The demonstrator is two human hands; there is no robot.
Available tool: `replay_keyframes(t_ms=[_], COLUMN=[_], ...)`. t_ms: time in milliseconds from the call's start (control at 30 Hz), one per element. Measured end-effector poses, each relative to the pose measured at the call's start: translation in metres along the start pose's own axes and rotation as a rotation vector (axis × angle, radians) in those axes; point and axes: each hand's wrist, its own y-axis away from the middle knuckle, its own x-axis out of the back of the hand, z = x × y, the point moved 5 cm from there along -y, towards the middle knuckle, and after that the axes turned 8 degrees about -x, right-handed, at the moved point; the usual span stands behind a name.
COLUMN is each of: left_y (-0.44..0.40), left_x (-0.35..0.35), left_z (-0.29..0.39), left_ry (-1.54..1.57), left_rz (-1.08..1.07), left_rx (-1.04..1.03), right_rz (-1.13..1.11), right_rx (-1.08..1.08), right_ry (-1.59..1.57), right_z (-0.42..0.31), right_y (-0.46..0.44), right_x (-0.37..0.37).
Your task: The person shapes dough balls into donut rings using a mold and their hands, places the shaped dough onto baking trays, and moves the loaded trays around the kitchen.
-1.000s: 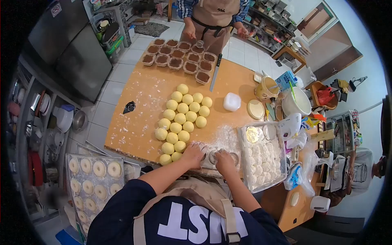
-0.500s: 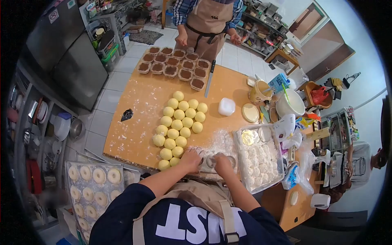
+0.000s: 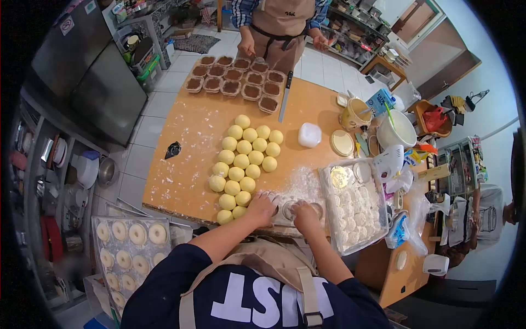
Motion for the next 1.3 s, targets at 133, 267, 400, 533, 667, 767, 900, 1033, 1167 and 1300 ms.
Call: replay_keyframes(t_ms=[133,267,400,533,667,767,900,1033,1167,1300], left_y=[-0.001,-0.001,-0.002,-0.003,-0.004,-0.003,-0.006,-0.002,-0.002,-0.002], left_x=[-0.001,-0.002,0.003,-0.007,0.002,-0.006,-0.012,0.001,0.001,-0.001], left_z=[-0.002,-0.002,0.001,-0.002,-0.001,-0.001,-0.005,0.001,0.001,-0.001], left_ry=[0.008,0.031,0.032,0.006,0.011,-0.005,-0.035,0.011,0.025,0.012], left_rz=[0.021,0.006,-0.006,-0.01,-0.02,-0.028,0.009,-0.037,-0.014,-0.008], left_rx=[0.006,0.02,0.021,0.014,0.024,0.035,0.016,0.034,0.022,0.012], right_rz=[-0.021,-0.046,-0.053,-0.008,0.124,0.103,-0.015,-0.078,-0.114,-0.106], right_rx=[-0.019,-0.04,-0.069,0.025,0.047,-0.033,-0.012,-0.022,-0.043,-0.019], right_ry=[0.068,0.096,0.128,0.069,-0.06,-0.02,0.099,0.09,0.116,0.143], right_z=[-0.011,-0.009,-0.017,-0.005,0.004,0.012,-0.005,-0.004,-0.01,-0.015], right_y=[0.0,-0.001,0.001,-0.003,-0.009,-0.011,-0.007,-0.005,-0.005,-0.003], right_x=[0.007,-0.003,0.002,-0.002,0.037,0.037,0.021,0.005,0.008,0.005])
